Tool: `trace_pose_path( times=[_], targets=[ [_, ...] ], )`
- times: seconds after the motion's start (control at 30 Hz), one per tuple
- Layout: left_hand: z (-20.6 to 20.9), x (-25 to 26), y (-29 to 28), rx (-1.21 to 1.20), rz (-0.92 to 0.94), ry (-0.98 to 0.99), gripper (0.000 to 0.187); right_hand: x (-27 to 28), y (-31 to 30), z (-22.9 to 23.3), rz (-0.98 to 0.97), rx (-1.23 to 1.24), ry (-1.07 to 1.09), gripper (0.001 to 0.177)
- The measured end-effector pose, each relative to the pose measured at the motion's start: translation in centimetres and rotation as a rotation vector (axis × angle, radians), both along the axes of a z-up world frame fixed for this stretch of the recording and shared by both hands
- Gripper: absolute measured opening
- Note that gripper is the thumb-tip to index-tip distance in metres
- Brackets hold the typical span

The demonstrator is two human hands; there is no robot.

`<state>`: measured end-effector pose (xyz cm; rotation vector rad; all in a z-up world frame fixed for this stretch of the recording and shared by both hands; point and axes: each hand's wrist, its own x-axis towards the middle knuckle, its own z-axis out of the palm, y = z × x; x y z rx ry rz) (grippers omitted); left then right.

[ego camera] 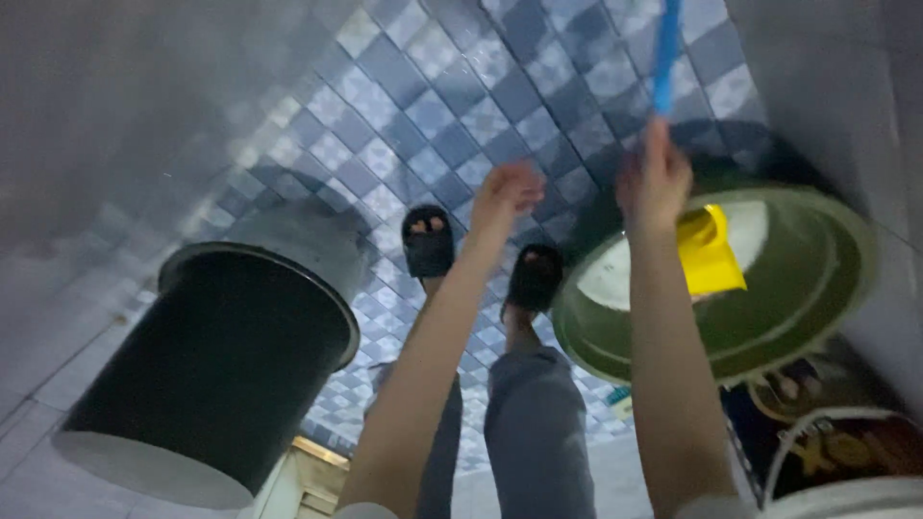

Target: The person mops a tiled bathroom floor using a blue mop and a yellow scoop to pour water from a green basin. They repeatedly wet the mop and scrub the floor in a small area, occasionally moving the basin and a black bucket.

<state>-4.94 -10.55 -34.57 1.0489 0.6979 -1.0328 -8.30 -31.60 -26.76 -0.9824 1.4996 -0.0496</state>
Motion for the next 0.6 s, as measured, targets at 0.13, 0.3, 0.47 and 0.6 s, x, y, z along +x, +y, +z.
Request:
trace_pose_path(
  times=[0.13,0.3,0.47,0.6],
  targets=[
    [-1.7,0.7,1.7,0.015,-0.175,-0.132,0.033,-6.1,2.1,1.9,0.006,-0.108,0.07,0.042],
    [1.6,3.9,3.3,0.111,-0.249,-0.123,0.04,1.2,0.1,1.0,0.045,-0.165,-0.024,0.043],
    [2.0,5.4,3.9,0.184,-0.179,-0.122,0.028,-2.7,0.2,-2.5,-0.028,-0.109,0.115,0.06],
    [3.1,6.6,2.9,0.132,-0.206,-0.111,0.017,-6.1,1.8,2.0,0.095,-0.176,0.076,0.045]
  ],
)
